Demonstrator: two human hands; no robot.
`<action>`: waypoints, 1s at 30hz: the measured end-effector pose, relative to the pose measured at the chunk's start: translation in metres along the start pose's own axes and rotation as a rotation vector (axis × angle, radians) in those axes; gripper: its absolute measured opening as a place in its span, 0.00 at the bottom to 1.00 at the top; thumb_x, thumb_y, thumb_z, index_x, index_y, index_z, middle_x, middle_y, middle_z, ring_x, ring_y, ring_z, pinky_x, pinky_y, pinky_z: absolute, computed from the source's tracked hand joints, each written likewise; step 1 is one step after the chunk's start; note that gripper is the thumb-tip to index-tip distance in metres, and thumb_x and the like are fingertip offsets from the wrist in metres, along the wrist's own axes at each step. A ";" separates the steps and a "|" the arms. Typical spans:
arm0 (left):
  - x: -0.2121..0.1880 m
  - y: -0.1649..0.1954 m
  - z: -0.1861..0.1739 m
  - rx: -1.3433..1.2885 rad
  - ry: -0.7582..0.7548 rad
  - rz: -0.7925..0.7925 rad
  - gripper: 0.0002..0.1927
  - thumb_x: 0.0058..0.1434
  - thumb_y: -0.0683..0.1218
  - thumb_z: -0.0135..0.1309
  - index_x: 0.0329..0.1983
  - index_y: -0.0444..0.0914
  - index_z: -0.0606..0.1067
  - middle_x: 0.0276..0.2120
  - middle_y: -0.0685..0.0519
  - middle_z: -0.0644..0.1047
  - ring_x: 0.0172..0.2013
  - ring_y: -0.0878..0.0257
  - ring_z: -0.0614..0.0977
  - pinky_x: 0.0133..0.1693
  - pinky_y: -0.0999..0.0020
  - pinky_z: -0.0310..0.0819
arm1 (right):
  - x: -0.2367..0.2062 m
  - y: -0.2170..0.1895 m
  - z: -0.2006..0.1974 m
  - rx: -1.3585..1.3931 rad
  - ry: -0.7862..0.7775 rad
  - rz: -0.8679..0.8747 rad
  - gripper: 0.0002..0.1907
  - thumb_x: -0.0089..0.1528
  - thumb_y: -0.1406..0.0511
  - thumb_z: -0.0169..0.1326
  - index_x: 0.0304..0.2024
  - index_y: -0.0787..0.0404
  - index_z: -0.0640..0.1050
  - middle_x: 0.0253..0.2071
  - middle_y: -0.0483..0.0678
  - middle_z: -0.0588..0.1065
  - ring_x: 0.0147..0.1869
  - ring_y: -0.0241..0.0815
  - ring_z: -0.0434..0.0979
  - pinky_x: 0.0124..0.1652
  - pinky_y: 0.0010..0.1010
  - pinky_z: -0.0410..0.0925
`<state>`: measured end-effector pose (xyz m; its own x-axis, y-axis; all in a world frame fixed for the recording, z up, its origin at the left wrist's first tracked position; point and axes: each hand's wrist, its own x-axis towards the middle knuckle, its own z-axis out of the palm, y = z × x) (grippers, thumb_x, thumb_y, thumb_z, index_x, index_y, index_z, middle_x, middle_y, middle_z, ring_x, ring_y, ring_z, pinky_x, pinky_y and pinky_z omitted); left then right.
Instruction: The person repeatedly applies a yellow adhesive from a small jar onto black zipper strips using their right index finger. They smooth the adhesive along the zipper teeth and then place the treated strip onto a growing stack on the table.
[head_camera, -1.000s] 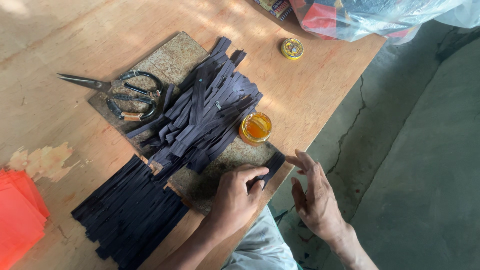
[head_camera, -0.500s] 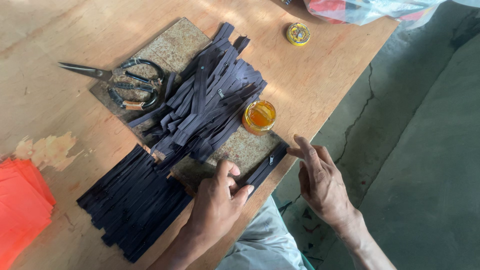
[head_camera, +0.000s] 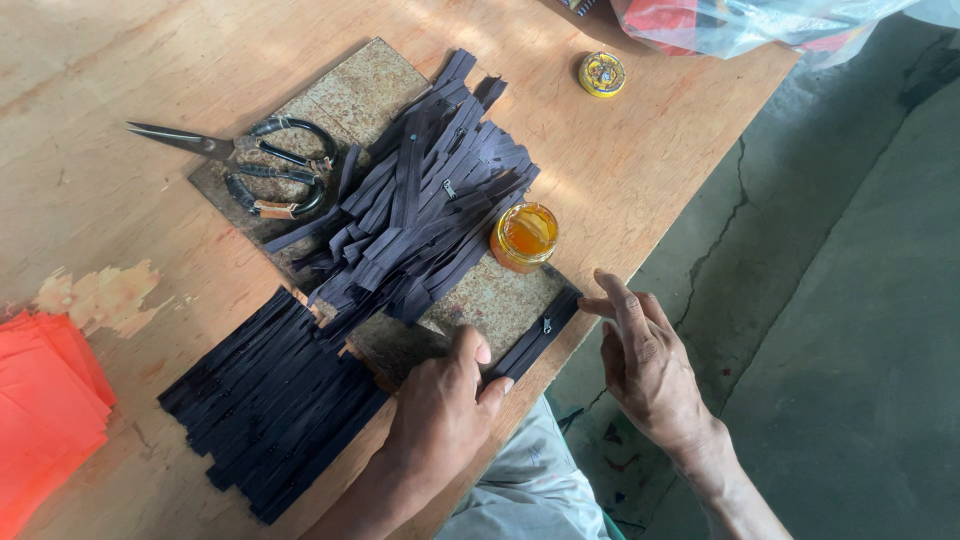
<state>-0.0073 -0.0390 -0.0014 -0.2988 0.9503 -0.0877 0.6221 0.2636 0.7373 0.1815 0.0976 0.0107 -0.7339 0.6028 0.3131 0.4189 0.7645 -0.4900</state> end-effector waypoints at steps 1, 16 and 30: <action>0.000 0.001 0.000 0.025 -0.047 -0.041 0.19 0.60 0.46 0.62 0.42 0.38 0.63 0.19 0.45 0.78 0.22 0.50 0.84 0.26 0.56 0.79 | 0.000 0.000 0.000 0.002 0.002 -0.006 0.34 0.58 0.81 0.50 0.67 0.67 0.61 0.53 0.54 0.79 0.58 0.53 0.77 0.54 0.40 0.73; 0.011 0.002 -0.003 0.027 -0.115 0.130 0.22 0.58 0.44 0.62 0.53 0.35 0.69 0.46 0.45 0.74 0.39 0.55 0.81 0.38 0.62 0.80 | 0.031 -0.003 -0.034 0.168 0.008 0.106 0.34 0.59 0.71 0.59 0.68 0.63 0.67 0.62 0.57 0.70 0.61 0.51 0.74 0.52 0.36 0.74; 0.058 0.001 0.032 0.028 0.168 0.448 0.18 0.57 0.43 0.63 0.50 0.36 0.80 0.38 0.47 0.75 0.33 0.60 0.79 0.33 0.65 0.79 | 0.119 -0.055 -0.061 -0.268 -0.379 -0.196 0.30 0.49 0.65 0.67 0.56 0.48 0.81 0.72 0.53 0.59 0.71 0.63 0.55 0.61 0.48 0.61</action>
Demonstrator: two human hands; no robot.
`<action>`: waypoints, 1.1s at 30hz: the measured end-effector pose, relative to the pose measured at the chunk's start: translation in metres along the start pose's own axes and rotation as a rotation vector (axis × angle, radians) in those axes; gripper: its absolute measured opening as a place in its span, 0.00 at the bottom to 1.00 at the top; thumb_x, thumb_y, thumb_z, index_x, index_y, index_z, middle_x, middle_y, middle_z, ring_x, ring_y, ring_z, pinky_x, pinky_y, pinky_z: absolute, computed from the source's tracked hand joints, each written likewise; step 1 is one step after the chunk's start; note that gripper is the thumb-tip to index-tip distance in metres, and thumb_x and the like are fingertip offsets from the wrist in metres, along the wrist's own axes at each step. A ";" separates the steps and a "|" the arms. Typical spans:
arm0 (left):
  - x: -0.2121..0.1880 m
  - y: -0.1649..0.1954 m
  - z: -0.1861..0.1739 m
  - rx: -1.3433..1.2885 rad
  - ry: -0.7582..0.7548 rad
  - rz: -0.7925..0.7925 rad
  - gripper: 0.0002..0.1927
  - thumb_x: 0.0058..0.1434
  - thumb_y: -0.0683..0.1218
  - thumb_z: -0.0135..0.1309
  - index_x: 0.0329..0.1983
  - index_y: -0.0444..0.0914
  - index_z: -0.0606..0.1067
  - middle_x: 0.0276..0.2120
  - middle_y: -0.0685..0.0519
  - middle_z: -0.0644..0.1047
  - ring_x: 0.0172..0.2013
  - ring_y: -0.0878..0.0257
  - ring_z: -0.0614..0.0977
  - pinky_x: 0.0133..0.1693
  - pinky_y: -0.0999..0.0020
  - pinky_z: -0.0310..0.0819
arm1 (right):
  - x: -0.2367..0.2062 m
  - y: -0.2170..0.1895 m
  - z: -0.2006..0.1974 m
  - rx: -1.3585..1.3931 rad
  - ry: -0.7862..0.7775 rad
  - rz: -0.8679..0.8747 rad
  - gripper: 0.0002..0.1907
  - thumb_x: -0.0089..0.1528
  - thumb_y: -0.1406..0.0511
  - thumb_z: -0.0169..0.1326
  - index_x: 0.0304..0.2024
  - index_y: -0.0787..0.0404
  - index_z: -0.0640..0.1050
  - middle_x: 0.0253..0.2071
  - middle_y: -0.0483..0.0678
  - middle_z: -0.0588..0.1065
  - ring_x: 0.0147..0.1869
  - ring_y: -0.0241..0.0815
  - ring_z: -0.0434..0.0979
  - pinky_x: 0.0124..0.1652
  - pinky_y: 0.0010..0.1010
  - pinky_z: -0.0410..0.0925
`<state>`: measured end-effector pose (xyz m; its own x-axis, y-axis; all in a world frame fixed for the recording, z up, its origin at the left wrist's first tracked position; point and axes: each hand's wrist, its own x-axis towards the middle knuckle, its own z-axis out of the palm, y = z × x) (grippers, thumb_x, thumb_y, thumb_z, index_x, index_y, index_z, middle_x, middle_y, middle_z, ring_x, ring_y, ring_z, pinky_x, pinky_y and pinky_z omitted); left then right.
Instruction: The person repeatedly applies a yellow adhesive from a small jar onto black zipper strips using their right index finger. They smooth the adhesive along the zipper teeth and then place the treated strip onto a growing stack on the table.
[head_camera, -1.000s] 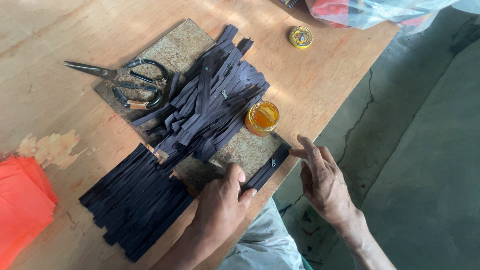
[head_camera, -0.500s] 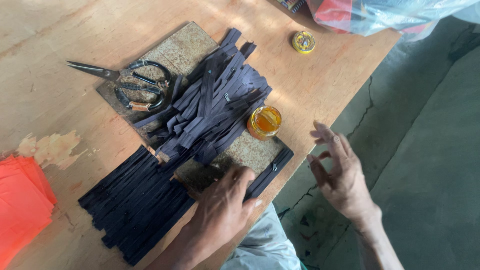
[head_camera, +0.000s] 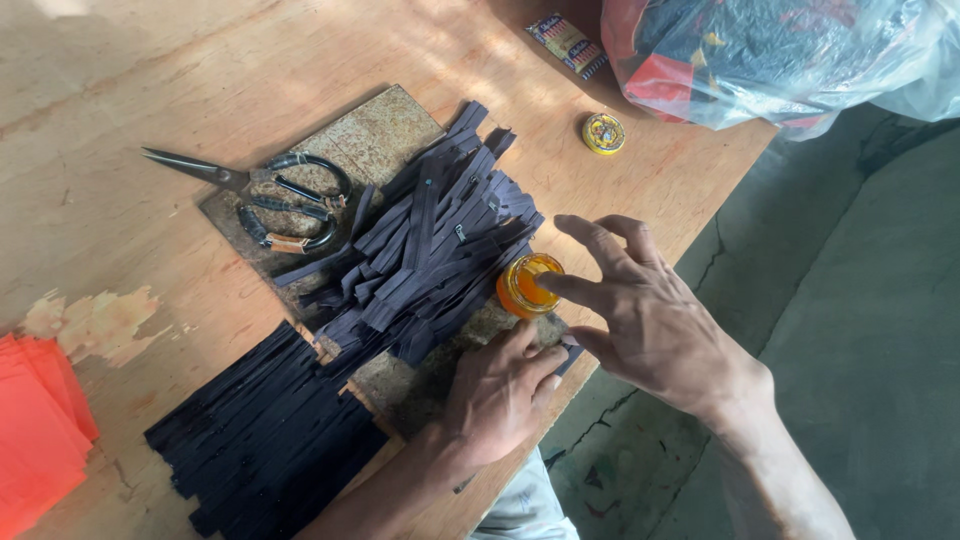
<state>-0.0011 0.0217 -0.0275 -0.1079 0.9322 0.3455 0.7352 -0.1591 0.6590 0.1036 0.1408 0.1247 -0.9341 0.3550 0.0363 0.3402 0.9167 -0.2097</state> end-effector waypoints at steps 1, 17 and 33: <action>0.000 -0.001 0.000 -0.005 -0.028 -0.013 0.17 0.57 0.44 0.63 0.50 0.36 0.80 0.37 0.47 0.74 0.32 0.60 0.79 0.32 0.65 0.78 | 0.004 0.000 0.001 -0.003 -0.025 0.007 0.31 0.48 0.65 0.67 0.56 0.48 0.82 0.72 0.52 0.59 0.71 0.62 0.56 0.61 0.47 0.61; 0.001 -0.013 -0.012 -0.205 -0.172 -0.070 0.08 0.59 0.33 0.56 0.41 0.31 0.79 0.39 0.46 0.75 0.36 0.57 0.81 0.38 0.65 0.80 | -0.004 0.002 0.004 0.040 0.104 -0.022 0.25 0.48 0.69 0.66 0.49 0.56 0.81 0.68 0.52 0.62 0.68 0.58 0.60 0.61 0.43 0.65; 0.006 -0.010 -0.027 -0.179 -0.245 -0.090 0.03 0.61 0.37 0.56 0.36 0.33 0.74 0.38 0.47 0.72 0.37 0.54 0.80 0.42 0.58 0.76 | -0.093 -0.017 -0.008 0.295 0.676 0.136 0.31 0.54 0.67 0.69 0.56 0.62 0.70 0.58 0.51 0.66 0.57 0.42 0.71 0.50 0.29 0.71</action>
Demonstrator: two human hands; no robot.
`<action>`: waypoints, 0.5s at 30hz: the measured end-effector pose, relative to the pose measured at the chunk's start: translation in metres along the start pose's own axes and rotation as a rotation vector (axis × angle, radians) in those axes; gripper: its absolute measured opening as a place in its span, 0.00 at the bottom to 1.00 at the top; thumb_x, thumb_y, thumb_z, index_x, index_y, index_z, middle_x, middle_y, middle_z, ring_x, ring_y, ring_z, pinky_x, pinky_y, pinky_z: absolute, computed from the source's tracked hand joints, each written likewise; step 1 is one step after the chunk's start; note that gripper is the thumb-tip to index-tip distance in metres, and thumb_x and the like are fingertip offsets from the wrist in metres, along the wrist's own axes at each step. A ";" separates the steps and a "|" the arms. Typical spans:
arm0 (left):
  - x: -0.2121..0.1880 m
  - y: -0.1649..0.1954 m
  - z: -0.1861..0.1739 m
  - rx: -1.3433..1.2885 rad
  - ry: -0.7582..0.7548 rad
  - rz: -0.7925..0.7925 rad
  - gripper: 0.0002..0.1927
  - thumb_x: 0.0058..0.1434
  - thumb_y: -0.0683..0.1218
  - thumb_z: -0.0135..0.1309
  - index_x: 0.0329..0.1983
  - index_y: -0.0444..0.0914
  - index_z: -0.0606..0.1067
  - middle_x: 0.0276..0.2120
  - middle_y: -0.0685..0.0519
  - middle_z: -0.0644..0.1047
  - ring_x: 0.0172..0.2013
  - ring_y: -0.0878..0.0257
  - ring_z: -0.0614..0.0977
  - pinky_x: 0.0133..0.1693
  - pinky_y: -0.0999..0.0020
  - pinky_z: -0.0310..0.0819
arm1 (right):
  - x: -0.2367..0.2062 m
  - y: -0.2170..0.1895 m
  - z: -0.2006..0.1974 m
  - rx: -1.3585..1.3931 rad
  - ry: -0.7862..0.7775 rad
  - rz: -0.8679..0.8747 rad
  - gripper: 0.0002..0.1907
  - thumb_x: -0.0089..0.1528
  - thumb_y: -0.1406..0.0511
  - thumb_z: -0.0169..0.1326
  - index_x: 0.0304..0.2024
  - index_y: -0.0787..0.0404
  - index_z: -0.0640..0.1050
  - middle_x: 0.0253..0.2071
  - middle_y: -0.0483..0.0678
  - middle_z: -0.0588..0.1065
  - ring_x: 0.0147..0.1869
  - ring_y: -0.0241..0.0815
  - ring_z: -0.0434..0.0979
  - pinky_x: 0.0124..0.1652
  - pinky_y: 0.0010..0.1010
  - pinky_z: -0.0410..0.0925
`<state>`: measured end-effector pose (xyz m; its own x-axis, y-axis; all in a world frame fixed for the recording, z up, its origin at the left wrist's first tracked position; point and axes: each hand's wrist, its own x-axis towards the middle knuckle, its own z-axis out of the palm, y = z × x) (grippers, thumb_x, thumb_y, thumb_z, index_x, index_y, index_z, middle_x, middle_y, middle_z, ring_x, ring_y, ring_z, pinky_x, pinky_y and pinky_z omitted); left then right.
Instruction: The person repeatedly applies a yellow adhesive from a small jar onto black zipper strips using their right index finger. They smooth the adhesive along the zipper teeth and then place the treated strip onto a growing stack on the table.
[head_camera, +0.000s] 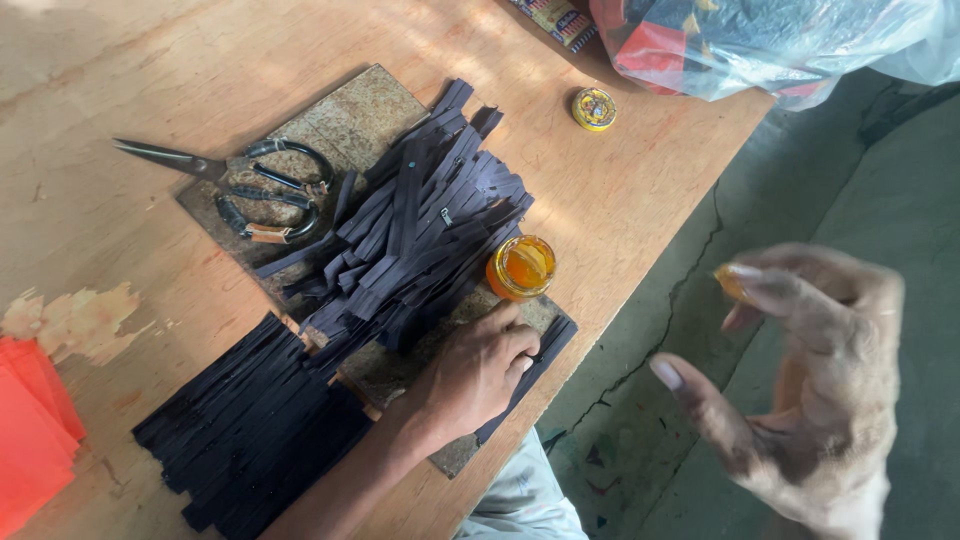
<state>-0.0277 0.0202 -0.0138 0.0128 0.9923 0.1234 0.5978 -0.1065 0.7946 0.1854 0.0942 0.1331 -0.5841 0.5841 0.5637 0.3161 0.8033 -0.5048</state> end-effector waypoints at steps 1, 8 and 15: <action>0.001 0.000 0.000 0.008 -0.022 -0.018 0.03 0.62 0.37 0.56 0.36 0.33 0.74 0.37 0.48 0.72 0.37 0.55 0.80 0.41 0.59 0.76 | -0.012 0.009 0.008 0.174 -0.001 0.082 0.31 0.53 0.68 0.67 0.57 0.61 0.70 0.57 0.49 0.67 0.56 0.39 0.72 0.49 0.27 0.71; 0.000 0.000 0.002 -0.015 0.014 0.005 0.04 0.60 0.37 0.57 0.38 0.34 0.75 0.37 0.50 0.73 0.37 0.57 0.80 0.40 0.62 0.77 | -0.087 0.076 0.075 0.647 -0.487 0.464 0.53 0.54 0.73 0.67 0.76 0.54 0.52 0.42 0.45 0.75 0.39 0.34 0.73 0.40 0.28 0.71; -0.001 0.002 -0.001 -0.018 0.057 0.062 0.03 0.60 0.37 0.57 0.36 0.34 0.74 0.36 0.49 0.73 0.37 0.55 0.81 0.40 0.60 0.77 | -0.113 0.093 0.092 0.867 -0.619 0.686 0.63 0.54 0.73 0.67 0.79 0.46 0.40 0.38 0.47 0.75 0.37 0.34 0.71 0.42 0.28 0.70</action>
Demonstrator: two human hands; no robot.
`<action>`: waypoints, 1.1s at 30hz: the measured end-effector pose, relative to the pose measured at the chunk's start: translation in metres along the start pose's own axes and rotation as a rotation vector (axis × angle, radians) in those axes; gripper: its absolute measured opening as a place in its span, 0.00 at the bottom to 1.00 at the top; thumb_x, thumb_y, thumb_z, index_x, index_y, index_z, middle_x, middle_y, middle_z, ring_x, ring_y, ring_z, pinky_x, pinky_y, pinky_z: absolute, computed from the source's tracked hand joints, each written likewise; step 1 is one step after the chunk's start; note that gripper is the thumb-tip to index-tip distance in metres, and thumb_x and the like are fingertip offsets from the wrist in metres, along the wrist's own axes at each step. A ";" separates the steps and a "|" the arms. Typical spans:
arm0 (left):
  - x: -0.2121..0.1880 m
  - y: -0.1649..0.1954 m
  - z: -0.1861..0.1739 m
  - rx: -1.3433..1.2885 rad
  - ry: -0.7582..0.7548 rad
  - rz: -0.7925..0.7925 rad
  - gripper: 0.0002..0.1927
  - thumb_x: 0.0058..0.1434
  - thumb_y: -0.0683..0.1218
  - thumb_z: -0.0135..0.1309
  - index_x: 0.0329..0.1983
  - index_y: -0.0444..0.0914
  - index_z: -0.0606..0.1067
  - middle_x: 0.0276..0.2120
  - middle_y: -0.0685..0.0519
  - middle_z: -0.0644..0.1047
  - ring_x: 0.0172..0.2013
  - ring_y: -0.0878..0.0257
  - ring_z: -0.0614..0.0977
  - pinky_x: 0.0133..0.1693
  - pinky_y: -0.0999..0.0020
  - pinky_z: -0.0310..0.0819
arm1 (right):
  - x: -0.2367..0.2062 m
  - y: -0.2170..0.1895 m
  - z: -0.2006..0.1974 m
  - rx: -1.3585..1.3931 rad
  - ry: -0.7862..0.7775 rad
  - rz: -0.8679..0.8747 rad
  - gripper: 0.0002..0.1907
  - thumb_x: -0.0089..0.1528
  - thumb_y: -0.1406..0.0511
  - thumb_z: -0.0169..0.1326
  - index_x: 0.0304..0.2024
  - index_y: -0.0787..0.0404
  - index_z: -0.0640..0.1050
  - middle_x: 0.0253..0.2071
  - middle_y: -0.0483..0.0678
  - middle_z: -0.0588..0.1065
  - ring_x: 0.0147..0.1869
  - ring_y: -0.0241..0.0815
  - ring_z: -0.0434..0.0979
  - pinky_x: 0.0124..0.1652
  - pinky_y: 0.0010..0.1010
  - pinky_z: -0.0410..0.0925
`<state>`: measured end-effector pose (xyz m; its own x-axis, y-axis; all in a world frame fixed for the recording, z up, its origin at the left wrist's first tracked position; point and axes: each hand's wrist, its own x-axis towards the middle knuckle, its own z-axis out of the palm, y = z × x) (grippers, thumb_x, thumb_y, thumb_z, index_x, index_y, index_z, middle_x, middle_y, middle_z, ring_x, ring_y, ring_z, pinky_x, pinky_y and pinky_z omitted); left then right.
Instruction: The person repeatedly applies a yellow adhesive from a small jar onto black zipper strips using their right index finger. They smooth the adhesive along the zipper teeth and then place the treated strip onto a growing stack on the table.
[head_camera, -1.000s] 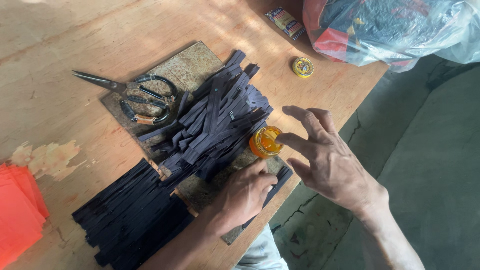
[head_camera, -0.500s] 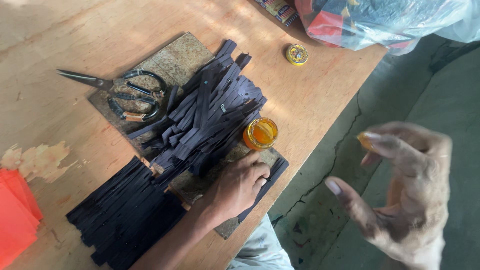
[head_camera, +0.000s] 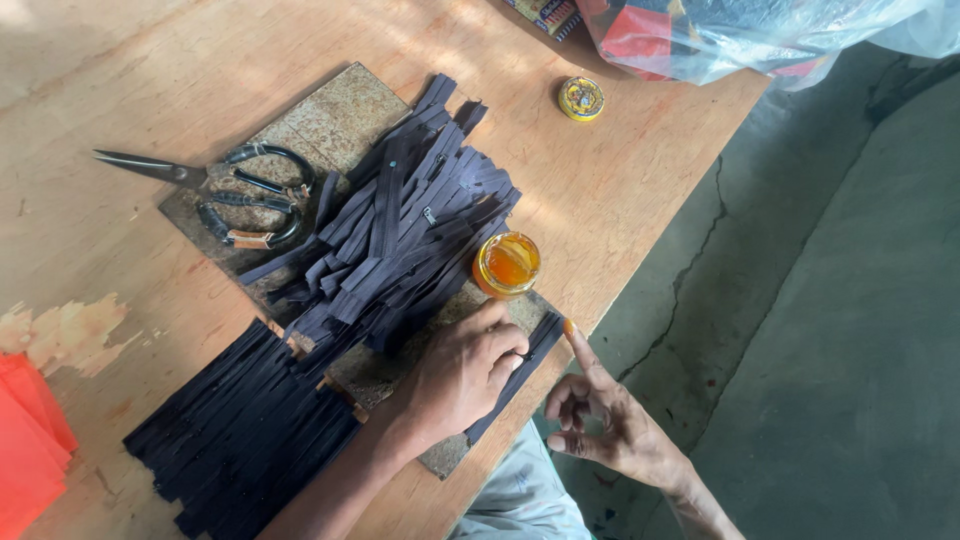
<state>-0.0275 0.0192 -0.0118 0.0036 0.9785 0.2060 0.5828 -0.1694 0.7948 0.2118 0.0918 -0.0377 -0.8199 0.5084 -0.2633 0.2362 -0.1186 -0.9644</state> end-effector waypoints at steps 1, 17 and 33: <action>0.000 0.000 -0.001 -0.002 -0.003 -0.003 0.03 0.60 0.37 0.57 0.36 0.34 0.74 0.37 0.49 0.73 0.37 0.55 0.81 0.40 0.60 0.77 | 0.001 0.001 0.000 0.004 0.001 -0.001 0.63 0.54 0.73 0.67 0.79 0.46 0.40 0.38 0.47 0.75 0.37 0.34 0.71 0.42 0.28 0.70; 0.003 0.000 -0.002 -0.016 -0.046 -0.047 0.04 0.60 0.37 0.57 0.37 0.34 0.74 0.37 0.49 0.73 0.37 0.56 0.81 0.39 0.61 0.78 | 0.002 0.016 0.003 -0.028 0.010 -0.027 0.62 0.56 0.72 0.67 0.78 0.45 0.40 0.39 0.47 0.76 0.38 0.34 0.72 0.42 0.29 0.72; 0.002 -0.002 -0.001 -0.015 -0.024 -0.030 0.02 0.62 0.38 0.55 0.36 0.33 0.74 0.35 0.49 0.73 0.35 0.55 0.81 0.39 0.60 0.76 | -0.011 -0.006 0.039 -0.398 0.005 0.076 0.57 0.57 0.67 0.65 0.77 0.52 0.42 0.40 0.46 0.80 0.31 0.41 0.72 0.37 0.33 0.72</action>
<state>-0.0294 0.0208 -0.0119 0.0058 0.9857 0.1682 0.5709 -0.1413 0.8088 0.1992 0.0536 -0.0295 -0.7899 0.5154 -0.3324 0.4802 0.1826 -0.8580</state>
